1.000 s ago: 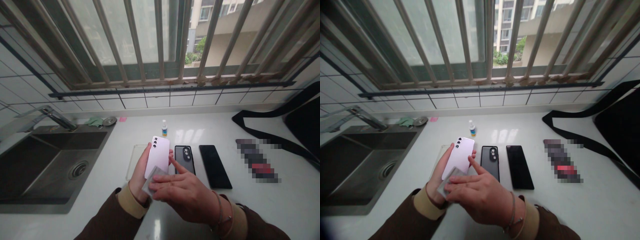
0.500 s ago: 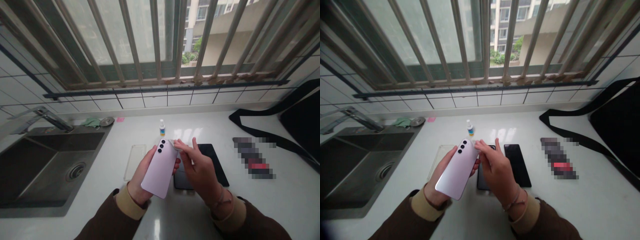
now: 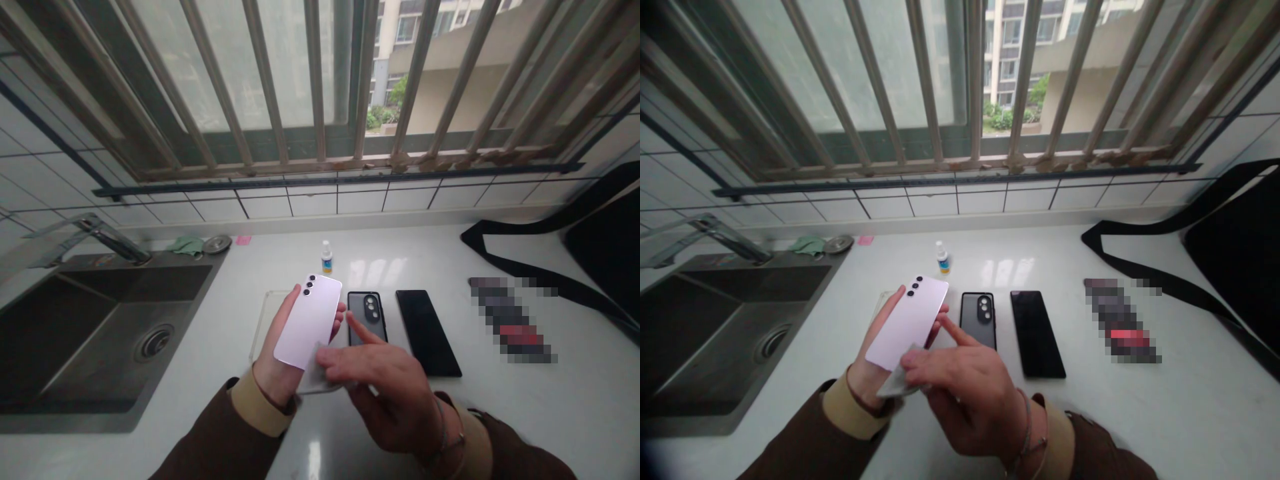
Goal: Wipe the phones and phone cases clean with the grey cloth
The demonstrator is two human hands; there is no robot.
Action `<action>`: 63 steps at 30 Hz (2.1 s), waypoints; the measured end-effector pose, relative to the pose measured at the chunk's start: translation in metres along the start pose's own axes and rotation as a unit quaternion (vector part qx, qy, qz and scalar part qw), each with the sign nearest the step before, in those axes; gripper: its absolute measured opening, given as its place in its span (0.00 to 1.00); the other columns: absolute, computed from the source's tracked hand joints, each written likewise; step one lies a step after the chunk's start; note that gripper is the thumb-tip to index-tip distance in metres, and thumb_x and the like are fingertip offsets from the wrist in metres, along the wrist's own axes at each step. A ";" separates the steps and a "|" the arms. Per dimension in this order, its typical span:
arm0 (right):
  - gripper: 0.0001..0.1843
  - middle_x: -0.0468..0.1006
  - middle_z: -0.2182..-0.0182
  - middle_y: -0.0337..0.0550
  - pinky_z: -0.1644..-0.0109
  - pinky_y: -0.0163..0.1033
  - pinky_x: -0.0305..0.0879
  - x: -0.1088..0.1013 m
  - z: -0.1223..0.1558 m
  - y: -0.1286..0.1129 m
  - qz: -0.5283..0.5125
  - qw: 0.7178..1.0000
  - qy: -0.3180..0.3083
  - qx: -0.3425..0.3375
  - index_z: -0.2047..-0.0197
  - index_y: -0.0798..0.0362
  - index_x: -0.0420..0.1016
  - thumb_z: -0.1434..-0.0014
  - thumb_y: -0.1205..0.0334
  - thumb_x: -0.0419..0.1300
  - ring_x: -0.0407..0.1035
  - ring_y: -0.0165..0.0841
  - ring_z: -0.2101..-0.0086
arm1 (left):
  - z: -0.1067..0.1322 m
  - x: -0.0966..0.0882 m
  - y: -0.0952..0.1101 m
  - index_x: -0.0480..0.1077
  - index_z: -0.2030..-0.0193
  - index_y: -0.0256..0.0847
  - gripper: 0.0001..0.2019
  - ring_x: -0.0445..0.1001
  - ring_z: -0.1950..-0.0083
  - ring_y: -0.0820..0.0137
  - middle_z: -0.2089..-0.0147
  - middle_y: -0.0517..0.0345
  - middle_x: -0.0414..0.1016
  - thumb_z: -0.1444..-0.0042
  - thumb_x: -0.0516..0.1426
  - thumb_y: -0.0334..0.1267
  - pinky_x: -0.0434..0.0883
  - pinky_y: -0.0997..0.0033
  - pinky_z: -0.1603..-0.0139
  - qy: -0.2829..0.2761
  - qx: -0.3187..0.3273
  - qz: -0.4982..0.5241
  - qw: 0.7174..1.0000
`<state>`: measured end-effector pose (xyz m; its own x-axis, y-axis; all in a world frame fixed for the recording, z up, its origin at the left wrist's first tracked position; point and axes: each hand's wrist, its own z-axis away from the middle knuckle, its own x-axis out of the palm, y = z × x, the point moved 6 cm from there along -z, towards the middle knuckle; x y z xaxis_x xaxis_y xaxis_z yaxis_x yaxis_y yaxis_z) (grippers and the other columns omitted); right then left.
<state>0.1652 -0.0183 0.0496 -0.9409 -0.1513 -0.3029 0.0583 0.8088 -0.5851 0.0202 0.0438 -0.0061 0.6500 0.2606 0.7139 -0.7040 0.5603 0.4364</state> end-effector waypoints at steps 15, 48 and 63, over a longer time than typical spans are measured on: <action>0.14 0.89 0.48 0.46 0.44 0.48 0.84 -0.033 0.008 0.051 0.043 0.949 0.179 0.255 0.45 0.46 0.85 0.23 0.58 0.58 0.85 0.41 0.49 | 0.012 0.004 -0.032 0.78 0.43 0.23 0.34 0.86 0.64 0.56 0.60 0.31 0.85 0.33 0.58 0.61 0.79 0.67 0.63 -0.208 -0.219 -0.083 0.950; 0.16 0.89 0.48 0.41 0.27 0.43 0.69 0.011 -0.007 0.004 0.071 0.987 -0.132 -0.066 0.44 0.48 0.80 0.33 0.70 0.60 0.83 0.32 0.45 | -0.002 -0.007 0.016 0.80 0.48 0.26 0.26 0.86 0.63 0.60 0.58 0.36 0.86 0.23 0.51 0.49 0.84 0.63 0.56 -0.009 0.058 -0.054 0.997; 0.15 0.89 0.62 0.44 0.53 0.41 0.83 0.008 -0.003 0.007 0.027 0.997 -0.064 -0.035 0.47 0.52 0.80 0.34 0.72 0.59 0.85 0.34 0.65 | 0.056 -0.023 0.101 0.67 0.41 0.41 0.31 0.84 0.60 0.48 0.61 0.48 0.83 0.41 0.69 0.58 0.72 0.61 0.63 0.357 0.320 -0.713 0.512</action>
<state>0.1569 -0.0121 0.0453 -0.8868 -0.1736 -0.4283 0.0801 0.8550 -0.5124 -0.0814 0.0507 0.0520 0.4119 0.2935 -0.8627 0.8307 0.2682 0.4879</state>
